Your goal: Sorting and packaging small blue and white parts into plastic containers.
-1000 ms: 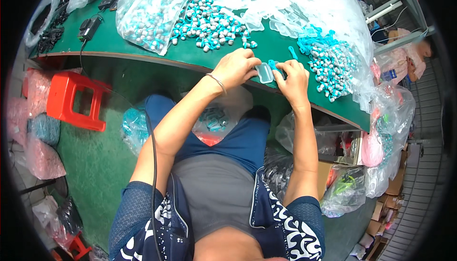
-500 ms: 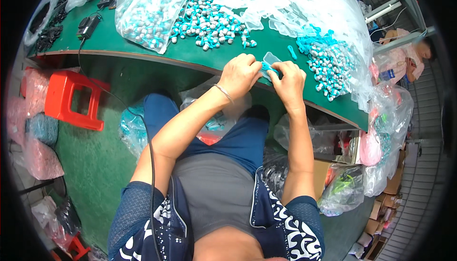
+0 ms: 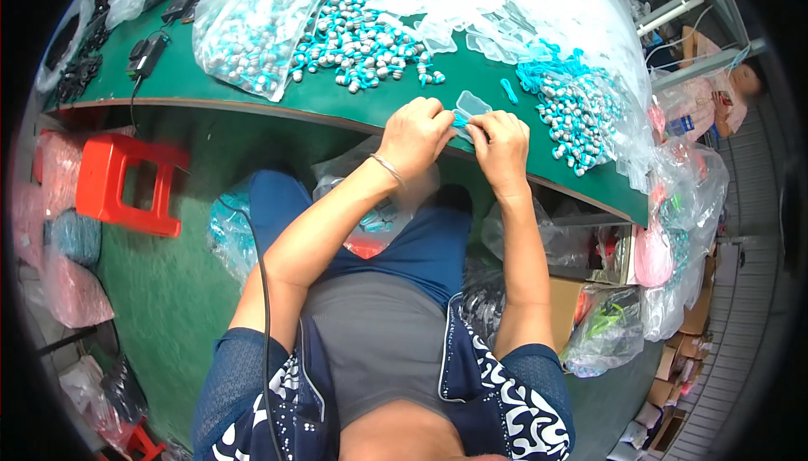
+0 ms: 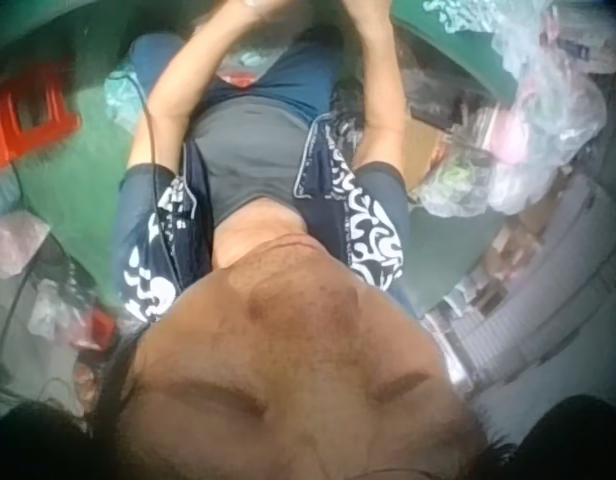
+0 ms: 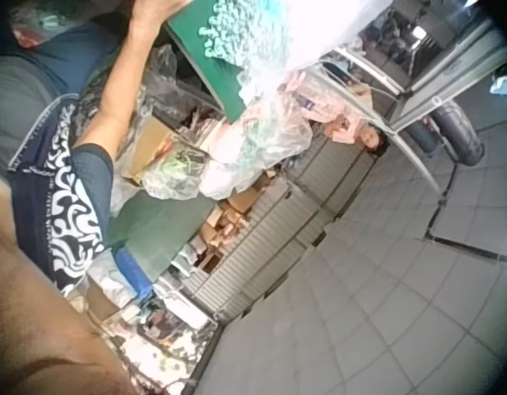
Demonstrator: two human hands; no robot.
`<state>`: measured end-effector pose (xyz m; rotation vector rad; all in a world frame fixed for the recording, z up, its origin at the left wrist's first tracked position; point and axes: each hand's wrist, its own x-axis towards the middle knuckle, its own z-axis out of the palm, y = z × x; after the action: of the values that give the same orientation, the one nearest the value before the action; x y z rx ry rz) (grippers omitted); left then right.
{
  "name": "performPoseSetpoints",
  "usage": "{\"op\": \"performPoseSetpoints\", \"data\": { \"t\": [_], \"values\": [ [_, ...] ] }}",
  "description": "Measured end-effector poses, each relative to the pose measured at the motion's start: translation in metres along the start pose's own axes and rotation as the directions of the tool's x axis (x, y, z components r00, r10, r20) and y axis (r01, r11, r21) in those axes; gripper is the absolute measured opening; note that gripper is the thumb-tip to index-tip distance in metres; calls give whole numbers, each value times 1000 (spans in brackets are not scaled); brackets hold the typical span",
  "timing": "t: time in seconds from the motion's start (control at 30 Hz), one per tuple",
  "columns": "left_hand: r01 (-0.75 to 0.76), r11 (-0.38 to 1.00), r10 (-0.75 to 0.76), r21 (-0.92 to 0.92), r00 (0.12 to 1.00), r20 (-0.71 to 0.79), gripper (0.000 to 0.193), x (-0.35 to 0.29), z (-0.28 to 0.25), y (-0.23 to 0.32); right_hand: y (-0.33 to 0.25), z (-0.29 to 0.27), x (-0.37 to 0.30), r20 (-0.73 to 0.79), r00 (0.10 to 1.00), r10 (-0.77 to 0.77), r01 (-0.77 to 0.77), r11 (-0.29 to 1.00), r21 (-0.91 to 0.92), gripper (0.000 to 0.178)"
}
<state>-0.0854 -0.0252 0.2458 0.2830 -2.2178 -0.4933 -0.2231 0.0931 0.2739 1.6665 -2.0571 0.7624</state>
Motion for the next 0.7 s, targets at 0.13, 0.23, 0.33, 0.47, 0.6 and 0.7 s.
{"op": "performPoseSetpoints", "data": {
  "t": [0.13, 0.23, 0.33, 0.47, 0.6, 0.7],
  "values": [
    [22, 998, -20, -61, 999, 28, 20, 3, -7, 0, 2, -7, 2, -51, 998, 26, -24, 999, 37, 8],
    [36, 993, -25, -116, 996, 89, 20, 5, -11, -9, 36, -19, 4, -153, 985, 76, -73, 997, 21, 8],
    [71, 978, -44, -197, 989, 141, 20, 8, -16, -18, 76, -33, -3, -222, 962, 157, -247, 846, -472, 10],
    [159, 952, -103, -263, 971, 215, 16, 15, -19, -30, 116, -26, -11, -152, 965, 213, -262, 764, -590, 11],
    [287, 912, -187, -293, 926, 328, 15, 23, -26, -32, 115, -27, -13, -147, 971, 186, -237, 789, -566, 11],
    [274, 917, -184, -289, 935, 304, 18, 22, -27, -36, 96, -31, -16, -163, 966, 201, -249, 896, -367, 7]
  ]
}}
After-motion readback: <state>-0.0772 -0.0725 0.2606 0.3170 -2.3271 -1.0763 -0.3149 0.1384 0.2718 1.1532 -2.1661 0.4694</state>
